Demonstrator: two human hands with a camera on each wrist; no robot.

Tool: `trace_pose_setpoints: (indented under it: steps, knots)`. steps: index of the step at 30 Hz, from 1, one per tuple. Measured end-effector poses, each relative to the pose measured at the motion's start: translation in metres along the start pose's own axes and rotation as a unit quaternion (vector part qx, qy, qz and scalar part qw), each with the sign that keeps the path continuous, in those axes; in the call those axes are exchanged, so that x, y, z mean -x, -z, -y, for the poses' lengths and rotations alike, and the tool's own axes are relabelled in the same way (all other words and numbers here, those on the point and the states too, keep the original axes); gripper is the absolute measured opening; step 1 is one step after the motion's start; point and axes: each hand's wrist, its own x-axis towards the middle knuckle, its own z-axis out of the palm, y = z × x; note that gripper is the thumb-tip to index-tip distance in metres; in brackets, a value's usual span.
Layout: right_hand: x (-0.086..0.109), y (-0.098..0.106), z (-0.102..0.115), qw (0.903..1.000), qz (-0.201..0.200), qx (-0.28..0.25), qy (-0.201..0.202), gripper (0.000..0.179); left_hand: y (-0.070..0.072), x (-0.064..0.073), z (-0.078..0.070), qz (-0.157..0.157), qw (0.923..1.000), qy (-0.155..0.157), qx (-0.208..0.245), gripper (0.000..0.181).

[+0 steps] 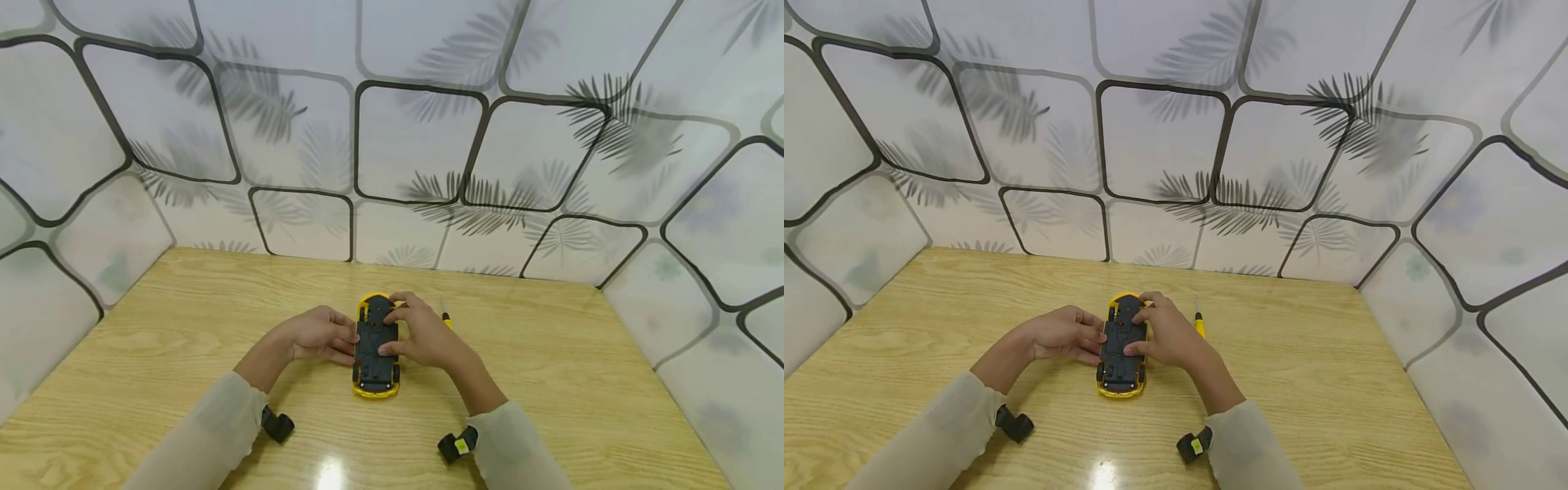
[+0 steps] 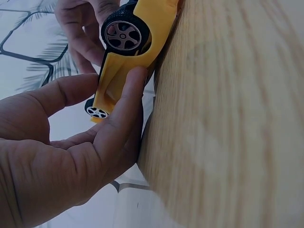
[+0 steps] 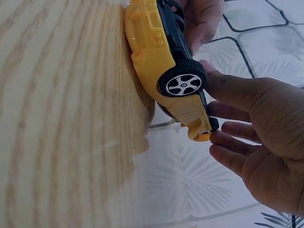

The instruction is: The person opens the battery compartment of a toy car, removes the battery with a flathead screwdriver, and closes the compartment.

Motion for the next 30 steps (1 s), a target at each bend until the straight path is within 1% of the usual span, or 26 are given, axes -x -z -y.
trace_pose_setpoints:
  steps: [6,12,18,21,27,30]
  knots:
    - [0.0006,-0.0015,0.0004,0.9999,0.002,0.003,-0.014,0.044,-0.0010,-0.0003,0.0002,-0.001,1.0000,0.003,-0.004,0.043]
    - [-0.0001,-0.0029,0.0012,0.9993,0.003,-0.010,-0.035,0.043,-0.0009,-0.0001,-0.0002,-0.001,1.0000,0.003,-0.005,0.043]
    - [-0.0007,-0.0038,0.0003,0.9989,0.001,-0.020,-0.042,0.041,0.0004,-0.0009,0.0007,0.003,1.0000,-0.004,-0.006,0.039]
    - [-0.0007,-0.0048,-0.0013,0.9987,0.001,-0.030,-0.040,0.040,0.0003,-0.0012,0.0011,0.005,0.9999,-0.006,-0.009,0.035]
    - [-0.0006,-0.0063,-0.0036,0.9982,0.001,-0.044,-0.042,0.037,-0.0004,-0.0016,0.0011,0.004,1.0000,-0.004,-0.007,0.018]
    - [-0.0009,-0.0068,-0.0042,0.9980,0.002,-0.046,-0.044,0.037,-0.0004,-0.0015,0.0010,0.006,0.9999,-0.004,-0.007,0.017]
